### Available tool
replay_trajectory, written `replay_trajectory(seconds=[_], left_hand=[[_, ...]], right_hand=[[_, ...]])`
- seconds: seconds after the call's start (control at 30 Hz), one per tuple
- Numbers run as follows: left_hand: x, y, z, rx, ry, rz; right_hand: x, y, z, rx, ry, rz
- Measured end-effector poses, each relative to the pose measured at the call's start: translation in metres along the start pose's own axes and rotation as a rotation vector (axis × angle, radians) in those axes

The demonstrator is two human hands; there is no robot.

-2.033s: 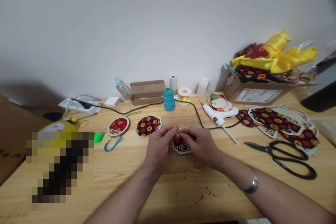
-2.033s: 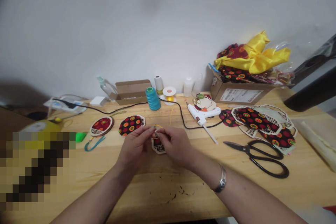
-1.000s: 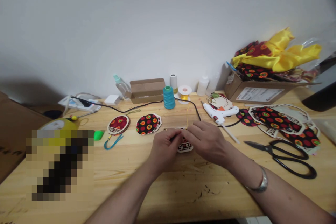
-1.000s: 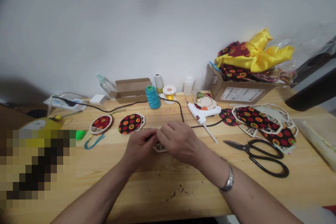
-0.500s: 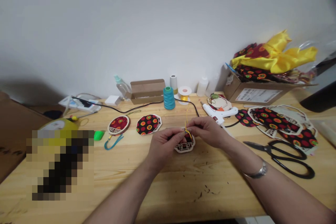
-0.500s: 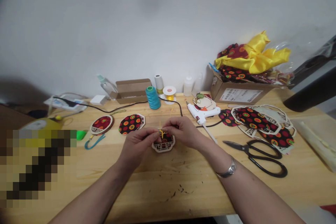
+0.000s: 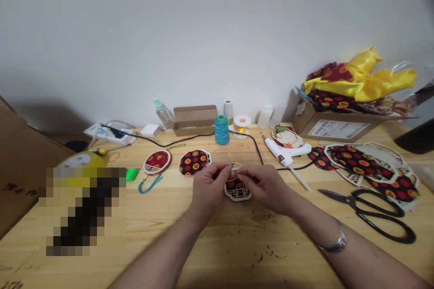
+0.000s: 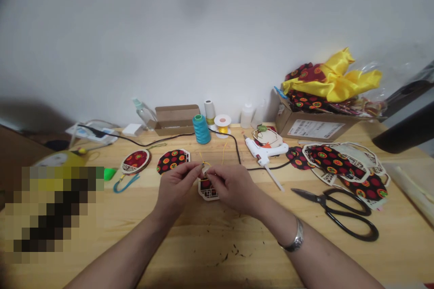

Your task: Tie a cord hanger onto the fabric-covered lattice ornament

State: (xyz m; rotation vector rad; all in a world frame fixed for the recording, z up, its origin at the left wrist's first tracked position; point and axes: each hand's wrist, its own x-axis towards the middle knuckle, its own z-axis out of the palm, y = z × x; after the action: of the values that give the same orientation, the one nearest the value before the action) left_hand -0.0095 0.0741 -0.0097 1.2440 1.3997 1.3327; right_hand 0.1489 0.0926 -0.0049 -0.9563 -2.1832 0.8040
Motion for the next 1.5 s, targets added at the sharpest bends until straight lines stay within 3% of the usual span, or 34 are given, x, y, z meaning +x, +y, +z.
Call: replay_trajectory(seconds=[0.63, 0.87, 0.97, 1.07, 1.17, 1.33, 1.5], left_hand=[[0.002, -0.006, 0.000, 0.077, 0.009, 0.026], [0.001, -0.007, 0.002, 0.122, -0.159, 0.102], [-0.002, -0.003, 0.003, 0.144, -0.271, 0.148], [-0.004, 0.000, 0.004, 0.139, -0.383, 0.147], [-0.006, 0.002, 0.004, 0.072, -0.433, 0.081], [-0.006, 0.000, 0.001, -0.049, -0.386, -0.010], [-0.003, 0.000, -0.001, -0.147, -0.337, -0.074]], right_hand=[[-0.007, -0.009, 0.000, -0.341, 0.003, -0.241], [-0.007, -0.007, -0.005, -0.692, 0.082, -0.442], [-0.004, -0.007, -0.013, -0.746, 0.103, -0.493], [-0.001, -0.004, -0.021, -0.658, 0.101, -0.441], [0.003, 0.005, -0.025, -0.444, 0.118, -0.293], [0.009, 0.020, -0.021, -0.005, 0.069, 0.012], [0.012, 0.023, -0.015, 0.061, 0.036, 0.034]])
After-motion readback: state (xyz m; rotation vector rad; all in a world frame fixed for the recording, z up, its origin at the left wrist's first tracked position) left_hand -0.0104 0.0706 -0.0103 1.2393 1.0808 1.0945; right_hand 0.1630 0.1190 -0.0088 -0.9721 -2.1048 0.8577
